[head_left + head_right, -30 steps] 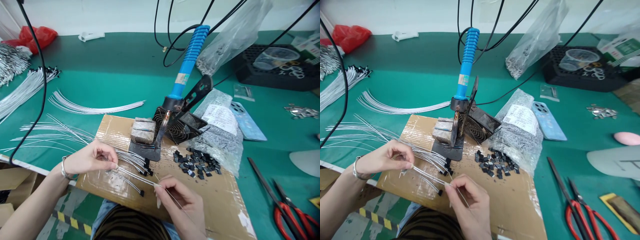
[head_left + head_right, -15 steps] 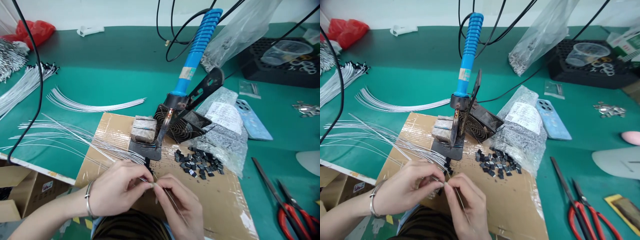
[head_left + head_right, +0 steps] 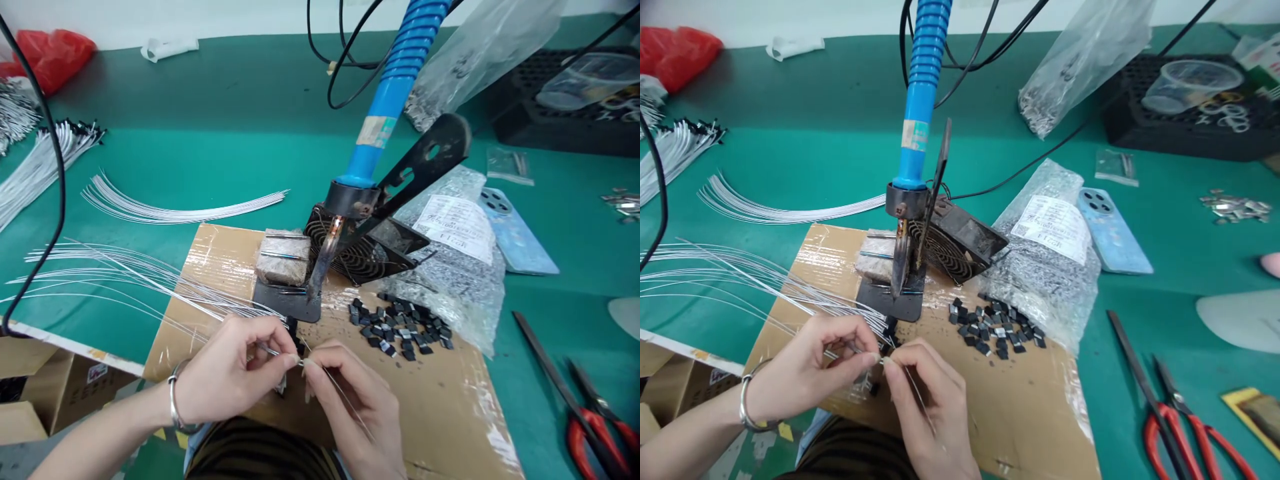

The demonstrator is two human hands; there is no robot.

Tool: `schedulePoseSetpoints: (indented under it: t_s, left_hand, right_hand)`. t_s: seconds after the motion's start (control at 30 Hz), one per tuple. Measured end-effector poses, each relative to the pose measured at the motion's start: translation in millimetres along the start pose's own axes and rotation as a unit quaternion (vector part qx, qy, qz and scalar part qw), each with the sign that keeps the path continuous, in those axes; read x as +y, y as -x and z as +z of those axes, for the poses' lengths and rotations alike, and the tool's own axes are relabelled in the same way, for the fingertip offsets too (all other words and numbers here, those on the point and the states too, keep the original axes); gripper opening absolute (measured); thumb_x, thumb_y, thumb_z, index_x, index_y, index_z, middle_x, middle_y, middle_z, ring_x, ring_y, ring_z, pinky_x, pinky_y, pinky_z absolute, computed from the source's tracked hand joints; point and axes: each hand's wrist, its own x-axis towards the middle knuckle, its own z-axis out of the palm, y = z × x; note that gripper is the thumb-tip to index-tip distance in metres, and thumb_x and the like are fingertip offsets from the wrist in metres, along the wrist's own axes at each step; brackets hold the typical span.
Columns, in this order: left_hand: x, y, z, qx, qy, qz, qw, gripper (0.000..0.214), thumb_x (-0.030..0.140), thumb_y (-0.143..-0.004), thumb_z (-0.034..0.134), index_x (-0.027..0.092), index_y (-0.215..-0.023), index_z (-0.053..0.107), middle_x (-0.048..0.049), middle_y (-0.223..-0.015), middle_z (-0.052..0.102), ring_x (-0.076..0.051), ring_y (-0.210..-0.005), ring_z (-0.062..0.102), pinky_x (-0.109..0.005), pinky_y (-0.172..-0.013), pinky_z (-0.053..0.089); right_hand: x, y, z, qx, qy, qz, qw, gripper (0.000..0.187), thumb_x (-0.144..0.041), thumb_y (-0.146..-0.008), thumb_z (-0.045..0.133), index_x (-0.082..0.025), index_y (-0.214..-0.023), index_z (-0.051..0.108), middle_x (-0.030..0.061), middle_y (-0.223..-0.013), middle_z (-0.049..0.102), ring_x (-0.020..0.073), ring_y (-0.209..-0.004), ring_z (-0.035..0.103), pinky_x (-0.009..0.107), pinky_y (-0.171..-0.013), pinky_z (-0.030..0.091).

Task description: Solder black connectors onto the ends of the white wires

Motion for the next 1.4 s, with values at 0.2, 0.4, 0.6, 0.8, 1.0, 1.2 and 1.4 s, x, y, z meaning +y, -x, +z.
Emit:
schedulePoseSetpoints:
  t_s: [0.2, 0.4, 0.6, 0.8, 1.0, 1.2, 1.4]
  left_hand:
    - [-6.5, -1.9, 1.0, 0.041, 0.015, -0.02, 0.999, 0.019, 0.033, -0.088, 0.066, 0.017, -0.078, 0.065, 0.0017, -0.064, 0.058, -0.01, -0.052, 0.037, -0.025, -0.05, 0.027]
    - [-7.0, -2.2, -1.0, 0.056, 0.048, -0.008, 0.997, 0.016, 0.029, -0.087, 0.069, 0.016, -0.078, 0.065, 0.0035, -0.065, 0.055, -0.01, -0.054, 0.038, -0.023, -0.05, 0.028]
    - [-5.9, -2.1, -0.7, 0.056, 0.076, 0.001, 0.995, 0.015, 0.028, -0.087, 0.069, 0.016, -0.078, 0.065, 0.0039, -0.064, 0.056, -0.009, -0.054, 0.04, -0.022, -0.05, 0.03]
    - [-7.4, -1.8, 0.5, 0.068, 0.064, 0.007, 0.996, 0.015, 0.028, -0.088, 0.07, 0.016, -0.079, 0.068, -0.0013, -0.069, 0.067, -0.012, -0.059, 0.054, -0.024, -0.055, 0.04]
    - [-6.4, -2.9, 2.6, 0.077, 0.056, 0.018, 0.995, 0.015, 0.028, -0.087, 0.069, 0.015, -0.079, 0.07, -0.0024, -0.069, 0.069, -0.012, -0.058, 0.054, -0.024, -0.054, 0.04]
    - [-5.5, -1.1, 3.2, 0.077, 0.063, 0.014, 0.995, 0.014, 0.027, -0.086, 0.07, 0.016, -0.077, 0.067, -0.0007, -0.067, 0.066, -0.011, -0.057, 0.052, -0.023, -0.053, 0.038]
    - [-5.9, -0.1, 4.7, 0.073, 0.065, 0.008, 0.995, 0.016, 0.03, -0.087, 0.07, 0.017, -0.079, 0.066, 0.0002, -0.067, 0.062, -0.011, -0.057, 0.048, -0.024, -0.052, 0.035]
  right_hand:
    - [8.7, -3.7, -3.8, 0.045, -0.06, 0.015, 0.997, 0.028, -0.036, -0.106, 0.065, -0.024, -0.085, 0.079, -0.0004, -0.072, 0.068, 0.0128, -0.064, 0.062, 0.023, -0.061, 0.048]
    - [21.7, -6.0, -11.1, 0.052, -0.209, 0.048, 0.975, 0.055, -0.056, -0.112, 0.043, -0.025, -0.104, 0.087, 0.0077, -0.083, 0.081, 0.0189, -0.067, 0.075, 0.028, -0.06, 0.064]
    - [1.0, -3.8, 6.8, 0.107, -0.086, 0.105, 0.985, 0.022, -0.044, -0.092, 0.081, -0.024, -0.086, 0.086, 0.0018, -0.069, 0.071, 0.0159, -0.06, 0.065, 0.025, -0.058, 0.056]
    - [-10.0, -5.1, 10.3, 0.108, -0.066, 0.102, 0.987, 0.019, -0.036, -0.088, 0.083, -0.024, -0.073, 0.082, -0.0003, -0.062, 0.067, 0.0143, -0.058, 0.06, 0.024, -0.059, 0.05]
    - [-8.7, -4.9, 9.5, 0.107, -0.053, 0.082, 0.99, 0.019, -0.034, -0.089, 0.082, -0.023, -0.073, 0.08, -0.0002, -0.061, 0.068, 0.0154, -0.058, 0.063, 0.024, -0.058, 0.051]
    - [-8.1, -4.3, 10.2, 0.106, -0.045, 0.083, 0.99, 0.021, -0.036, -0.09, 0.081, -0.023, -0.073, 0.08, 0.0005, -0.06, 0.067, 0.0168, -0.058, 0.063, 0.026, -0.058, 0.052]
    - [-6.9, -3.6, 10.4, 0.116, -0.05, 0.075, 0.989, 0.023, -0.038, -0.091, 0.081, -0.023, -0.073, 0.08, 0.0012, -0.061, 0.069, 0.0166, -0.057, 0.064, 0.027, -0.057, 0.053]
